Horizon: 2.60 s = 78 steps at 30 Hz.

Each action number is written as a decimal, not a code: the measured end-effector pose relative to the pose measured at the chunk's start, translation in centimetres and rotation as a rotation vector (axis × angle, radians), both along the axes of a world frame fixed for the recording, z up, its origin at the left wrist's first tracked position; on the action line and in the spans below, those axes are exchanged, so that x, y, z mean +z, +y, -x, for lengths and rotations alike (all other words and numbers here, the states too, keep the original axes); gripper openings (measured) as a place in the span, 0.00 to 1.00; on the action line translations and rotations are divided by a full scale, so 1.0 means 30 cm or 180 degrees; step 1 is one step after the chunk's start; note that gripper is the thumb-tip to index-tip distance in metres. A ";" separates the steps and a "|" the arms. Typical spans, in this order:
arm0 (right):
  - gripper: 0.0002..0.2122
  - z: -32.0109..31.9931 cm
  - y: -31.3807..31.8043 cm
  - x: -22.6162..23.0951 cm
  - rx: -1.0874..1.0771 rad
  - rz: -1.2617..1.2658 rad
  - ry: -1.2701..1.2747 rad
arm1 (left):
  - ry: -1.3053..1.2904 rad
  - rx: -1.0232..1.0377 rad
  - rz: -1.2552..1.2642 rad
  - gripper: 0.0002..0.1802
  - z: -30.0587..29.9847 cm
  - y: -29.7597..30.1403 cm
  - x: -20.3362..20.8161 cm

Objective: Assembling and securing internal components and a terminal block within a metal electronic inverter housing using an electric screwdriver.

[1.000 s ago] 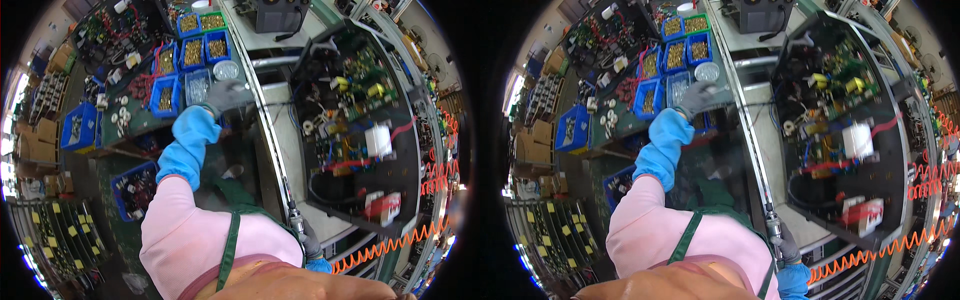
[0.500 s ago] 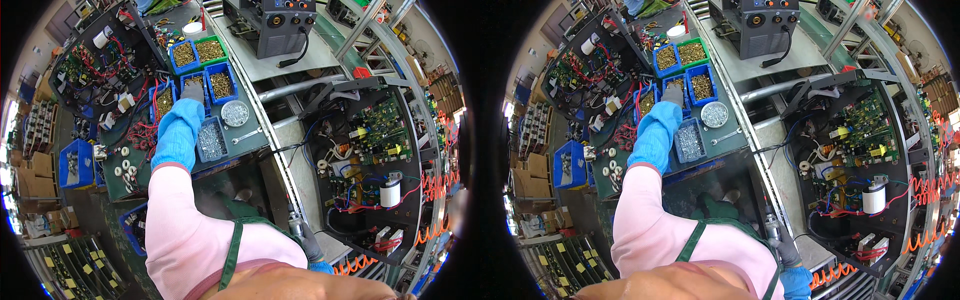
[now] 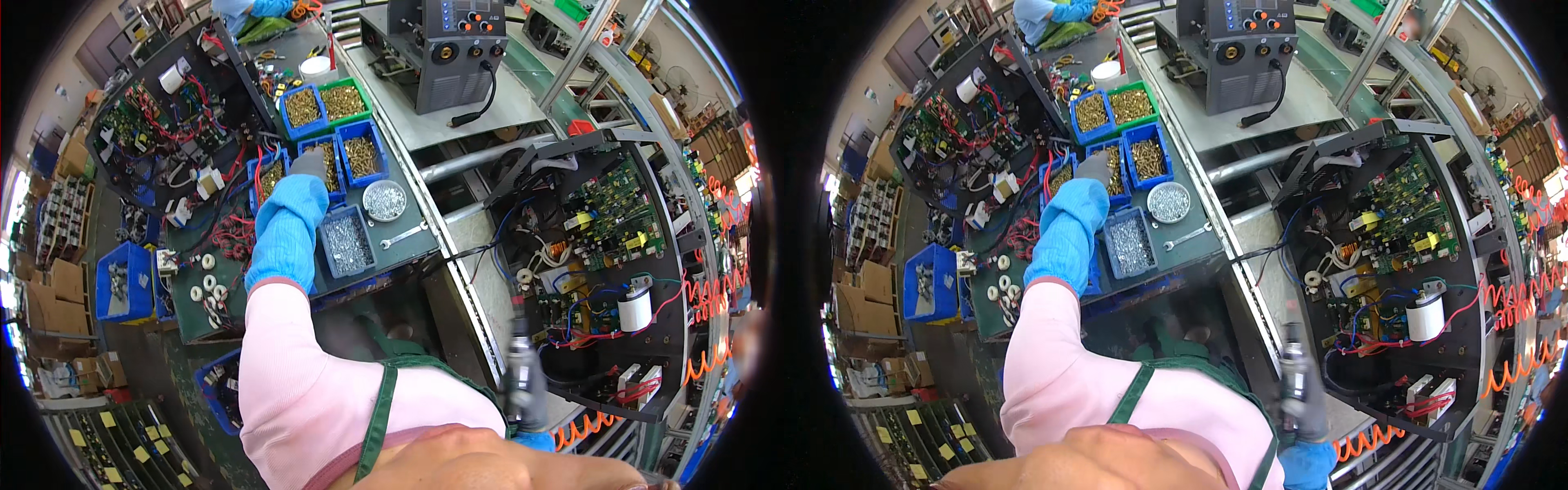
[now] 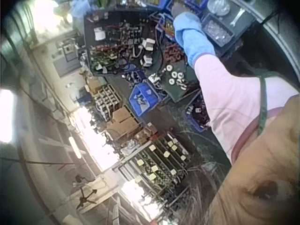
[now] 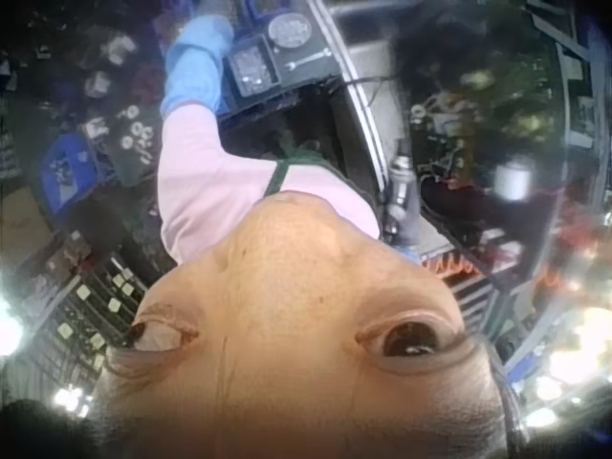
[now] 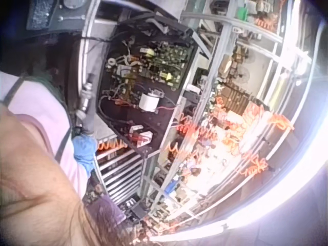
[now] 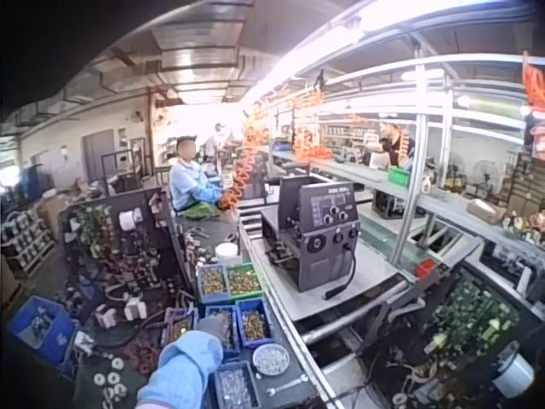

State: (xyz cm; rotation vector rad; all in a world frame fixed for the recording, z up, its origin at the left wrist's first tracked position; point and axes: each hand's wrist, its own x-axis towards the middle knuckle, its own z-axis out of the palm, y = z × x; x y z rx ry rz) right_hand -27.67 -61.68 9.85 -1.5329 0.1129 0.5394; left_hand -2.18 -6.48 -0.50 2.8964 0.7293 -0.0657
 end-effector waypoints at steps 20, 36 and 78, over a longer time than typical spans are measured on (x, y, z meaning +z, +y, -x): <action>0.47 -0.046 0.146 0.014 -0.0088 -0.0261 -0.0046 | -0.0848 -0.1297 0.5642 0.14 0.292 -0.937 0.160; 0.45 -0.015 0.122 -0.046 0.0172 0.0047 -0.0122 | -0.0165 -0.0780 0.5494 0.13 0.326 -1.022 0.128; 0.48 -0.036 0.135 -0.055 0.0091 -0.0446 0.0246 | 0.0273 -0.1104 0.5869 0.15 0.284 -0.973 0.064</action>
